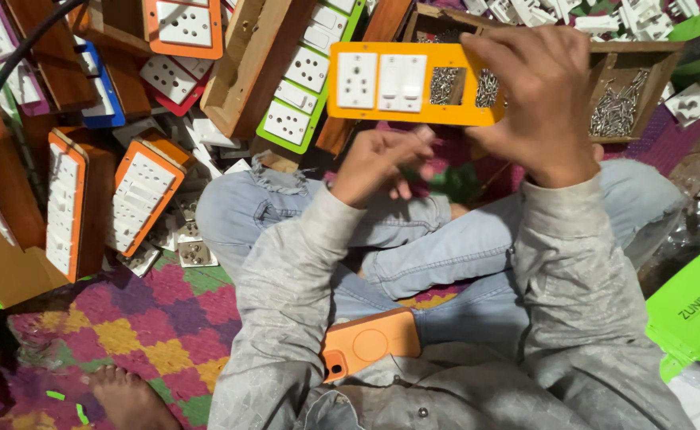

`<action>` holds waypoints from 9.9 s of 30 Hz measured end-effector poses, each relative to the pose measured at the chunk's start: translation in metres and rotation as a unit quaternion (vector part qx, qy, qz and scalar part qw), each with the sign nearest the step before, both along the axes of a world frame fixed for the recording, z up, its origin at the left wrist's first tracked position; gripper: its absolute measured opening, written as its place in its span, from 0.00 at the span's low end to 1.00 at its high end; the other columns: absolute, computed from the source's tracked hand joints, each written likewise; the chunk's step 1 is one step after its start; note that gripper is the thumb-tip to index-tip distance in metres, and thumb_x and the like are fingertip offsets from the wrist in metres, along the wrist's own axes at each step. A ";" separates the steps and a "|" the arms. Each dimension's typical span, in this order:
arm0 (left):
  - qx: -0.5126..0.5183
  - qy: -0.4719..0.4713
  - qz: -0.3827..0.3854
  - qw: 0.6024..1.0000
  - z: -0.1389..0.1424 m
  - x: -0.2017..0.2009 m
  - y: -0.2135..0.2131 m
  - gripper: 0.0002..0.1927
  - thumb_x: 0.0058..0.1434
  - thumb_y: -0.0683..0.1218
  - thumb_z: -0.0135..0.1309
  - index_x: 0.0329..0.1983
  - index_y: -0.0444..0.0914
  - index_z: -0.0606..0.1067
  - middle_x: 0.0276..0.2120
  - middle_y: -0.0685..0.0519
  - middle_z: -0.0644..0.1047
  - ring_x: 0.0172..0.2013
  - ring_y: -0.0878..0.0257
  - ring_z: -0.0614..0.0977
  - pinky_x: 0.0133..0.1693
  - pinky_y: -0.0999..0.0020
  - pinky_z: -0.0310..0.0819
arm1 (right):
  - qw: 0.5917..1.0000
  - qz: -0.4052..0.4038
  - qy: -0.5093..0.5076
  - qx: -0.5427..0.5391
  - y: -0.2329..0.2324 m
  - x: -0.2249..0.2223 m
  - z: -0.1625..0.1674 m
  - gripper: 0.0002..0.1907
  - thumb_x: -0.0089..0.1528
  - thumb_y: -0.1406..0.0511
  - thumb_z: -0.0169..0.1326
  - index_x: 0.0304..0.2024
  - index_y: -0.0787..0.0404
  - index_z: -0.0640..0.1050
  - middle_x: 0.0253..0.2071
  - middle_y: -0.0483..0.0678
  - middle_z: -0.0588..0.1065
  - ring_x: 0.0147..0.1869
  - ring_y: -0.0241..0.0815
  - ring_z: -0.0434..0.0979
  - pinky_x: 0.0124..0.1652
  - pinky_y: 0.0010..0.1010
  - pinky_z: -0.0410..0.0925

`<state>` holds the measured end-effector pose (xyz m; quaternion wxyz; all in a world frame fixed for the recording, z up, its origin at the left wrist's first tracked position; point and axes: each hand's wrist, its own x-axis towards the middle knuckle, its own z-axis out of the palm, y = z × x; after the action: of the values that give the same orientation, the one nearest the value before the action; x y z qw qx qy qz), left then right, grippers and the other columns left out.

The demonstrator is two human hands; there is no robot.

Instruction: The person assembles a multi-gang electrical socket by inserting white socket modules into an orange frame and securing them with screws. They repeatedly pick up modules and screws, align the parts, and tighten the fasteners by hand.

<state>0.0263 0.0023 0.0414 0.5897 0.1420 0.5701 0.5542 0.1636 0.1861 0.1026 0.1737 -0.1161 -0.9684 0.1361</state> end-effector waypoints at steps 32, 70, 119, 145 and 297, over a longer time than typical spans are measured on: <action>0.290 -0.168 0.266 0.904 -0.032 -0.019 -0.012 0.34 0.76 0.63 0.43 0.72 0.34 0.64 0.60 0.42 0.75 0.53 0.53 0.81 0.50 0.57 0.81 | 0.995 -0.060 -0.053 0.055 -0.008 -0.031 -0.137 0.09 0.61 0.62 0.65 0.45 0.53 0.85 0.43 0.49 0.75 0.53 0.51 0.71 0.49 0.44 0.62; 0.311 -0.229 0.225 0.895 -0.031 -0.007 -0.010 0.30 0.77 0.62 0.40 0.67 0.34 0.68 0.54 0.44 0.77 0.52 0.53 0.82 0.53 0.47 0.81 | 0.988 -0.086 -0.077 0.107 -0.009 -0.043 -0.160 0.00 0.58 0.67 0.63 0.32 0.56 0.84 0.41 0.47 0.76 0.51 0.48 0.71 0.49 0.43 0.61; 0.245 -0.286 0.269 0.887 -0.034 0.000 -0.005 0.29 0.80 0.59 0.39 0.73 0.33 0.64 0.60 0.43 0.76 0.56 0.54 0.82 0.56 0.55 0.82 | 0.919 -0.060 0.241 -0.307 -0.052 -0.038 -0.056 0.09 0.64 0.70 0.71 0.43 0.65 0.83 0.43 0.47 0.74 0.48 0.38 0.74 0.45 0.25 0.68; 0.301 -0.290 0.224 0.880 -0.032 -0.006 -0.010 0.32 0.77 0.63 0.37 0.69 0.34 0.65 0.55 0.40 0.77 0.50 0.49 0.83 0.46 0.46 0.84 | 0.864 -0.004 0.175 -0.471 -0.053 -0.039 -0.052 0.06 0.67 0.75 0.62 0.47 0.65 0.80 0.57 0.54 0.78 0.57 0.40 0.79 0.57 0.30 0.74; 0.161 0.287 0.267 0.906 -0.002 0.000 -0.006 0.12 0.70 0.42 0.59 0.53 0.34 0.73 0.41 0.51 0.81 0.40 0.69 0.82 0.45 0.73 0.78 | 0.846 0.015 0.210 -0.490 -0.051 -0.028 -0.061 0.07 0.62 0.77 0.65 0.40 0.65 0.80 0.53 0.48 0.71 0.56 0.36 0.74 0.49 0.24 0.73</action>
<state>0.0263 -0.0039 0.0393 0.1995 0.2300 0.6344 0.7105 0.1351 0.1352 0.0411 0.2914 -0.1404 -0.7175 0.6168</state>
